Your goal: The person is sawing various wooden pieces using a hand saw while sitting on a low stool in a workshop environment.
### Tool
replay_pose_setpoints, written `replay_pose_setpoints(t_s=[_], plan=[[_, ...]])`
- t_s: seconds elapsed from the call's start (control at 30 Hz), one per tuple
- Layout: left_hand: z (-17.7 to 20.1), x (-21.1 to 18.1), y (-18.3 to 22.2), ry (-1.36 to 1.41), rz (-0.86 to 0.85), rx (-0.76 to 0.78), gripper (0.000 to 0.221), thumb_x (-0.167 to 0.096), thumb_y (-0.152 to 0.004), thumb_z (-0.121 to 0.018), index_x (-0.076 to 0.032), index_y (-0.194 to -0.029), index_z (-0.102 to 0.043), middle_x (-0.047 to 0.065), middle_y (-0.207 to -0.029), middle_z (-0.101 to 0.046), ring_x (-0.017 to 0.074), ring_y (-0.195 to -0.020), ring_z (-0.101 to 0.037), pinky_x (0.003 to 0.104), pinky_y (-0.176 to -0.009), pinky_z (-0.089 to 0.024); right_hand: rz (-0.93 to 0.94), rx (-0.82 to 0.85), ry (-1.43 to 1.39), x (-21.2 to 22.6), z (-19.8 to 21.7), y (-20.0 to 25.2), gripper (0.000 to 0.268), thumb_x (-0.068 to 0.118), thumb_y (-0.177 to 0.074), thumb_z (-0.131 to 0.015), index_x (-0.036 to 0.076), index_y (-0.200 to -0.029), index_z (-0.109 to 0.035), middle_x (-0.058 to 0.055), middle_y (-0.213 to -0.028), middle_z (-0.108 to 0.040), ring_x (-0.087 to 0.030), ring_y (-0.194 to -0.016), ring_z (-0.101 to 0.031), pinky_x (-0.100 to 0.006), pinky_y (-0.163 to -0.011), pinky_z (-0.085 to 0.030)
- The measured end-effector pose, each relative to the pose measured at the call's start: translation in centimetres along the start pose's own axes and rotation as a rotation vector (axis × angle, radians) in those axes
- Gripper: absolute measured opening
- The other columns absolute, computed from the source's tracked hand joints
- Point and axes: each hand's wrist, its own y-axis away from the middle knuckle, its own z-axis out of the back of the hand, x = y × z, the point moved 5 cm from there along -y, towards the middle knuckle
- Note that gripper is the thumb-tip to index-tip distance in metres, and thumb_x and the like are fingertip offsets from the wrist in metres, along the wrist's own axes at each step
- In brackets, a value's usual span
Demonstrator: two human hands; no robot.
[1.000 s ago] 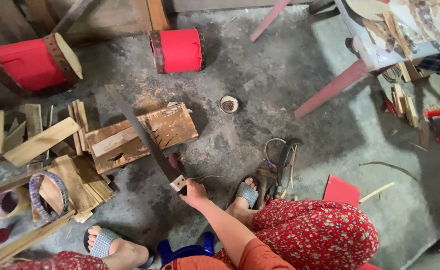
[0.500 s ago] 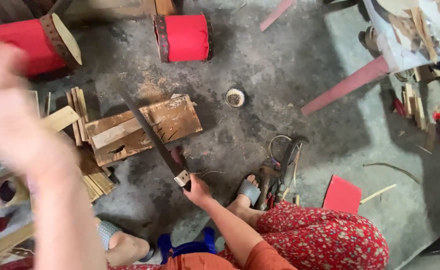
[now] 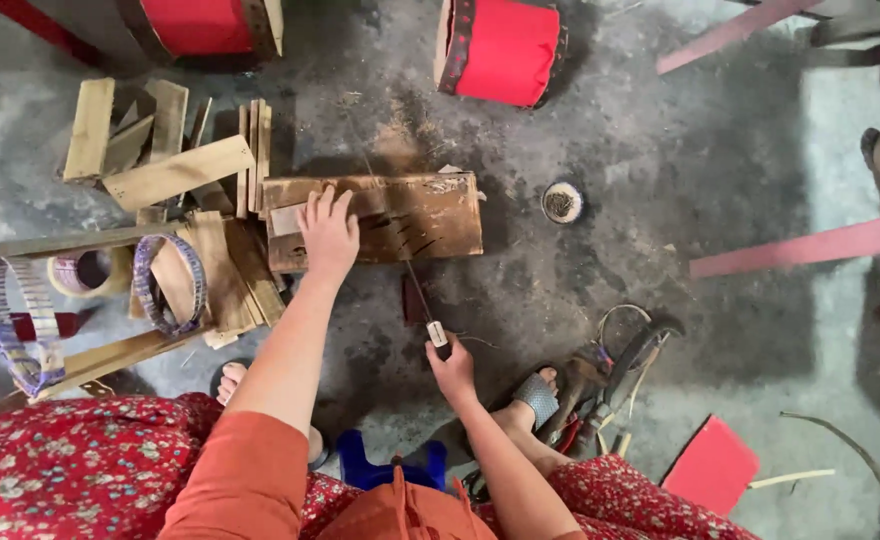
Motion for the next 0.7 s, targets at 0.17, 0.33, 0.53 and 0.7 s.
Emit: replay_pose_setpoints(t_s=[0.17, 0.33, 0.53, 0.7], plan=[[-2.4, 0.5, -0.3, -0.085, 0.005, 0.213, 0.05, -0.023, -0.095, -0.067, -0.021, -0.144, -0.056, 0.011, -0.155, -0.043, 0.0372, -0.149, -0.03, 0.071, -0.115, -0.016, -0.074, -0.033, -0.044, -0.2, 0.0, -0.6, 0.043, 0.036, -0.085, -0.079, 0.008, -0.118, -0.073, -0.023, -0.106, -0.075, -0.039, -0.111, -0.069, -0.052, -0.092, -0.057], [-4.1, 2.6, -1.8, -0.166, 0.055, 0.237, 0.063, -0.024, -0.089, -0.077, -0.024, -0.148, -0.055, 0.007, -0.138, -0.055, 0.0349, -0.131, -0.05, 0.068, -0.113, -0.024, -0.057, -0.058, -0.029, -0.1, 0.1, -0.9, 0.042, 0.035, -0.084, -0.079, 0.008, -0.116, -0.073, -0.023, -0.105, -0.075, -0.041, -0.109, -0.069, -0.053, -0.091, -0.057], [0.0, 1.5, -4.5, -0.008, -0.084, -0.135, 0.043, -0.016, -0.085, -0.078, -0.018, -0.128, -0.071, 0.011, -0.116, -0.063, 0.0357, -0.103, -0.061, 0.056, -0.097, -0.04, 0.015, -0.093, -0.041, -1.2, -0.9, -1.6, 0.04, 0.033, -0.083, -0.082, 0.007, -0.113, -0.073, -0.023, -0.102, -0.075, -0.042, -0.105, -0.07, -0.053, -0.087, -0.057], [19.3, -8.0, -10.0, 0.42, -0.22, -0.472, 0.033, 0.01, -0.103, -0.058, 0.007, -0.136, -0.065, 0.022, -0.141, -0.063, 0.0419, -0.132, -0.056, 0.055, -0.118, -0.023, 0.003, 0.087, -0.067, -2.8, -1.5, -2.9, 0.043, 0.039, -0.092, -0.068, 0.015, -0.128, -0.067, -0.007, -0.109, -0.076, -0.028, -0.099, -0.072, -0.04, -0.077, -0.052]])
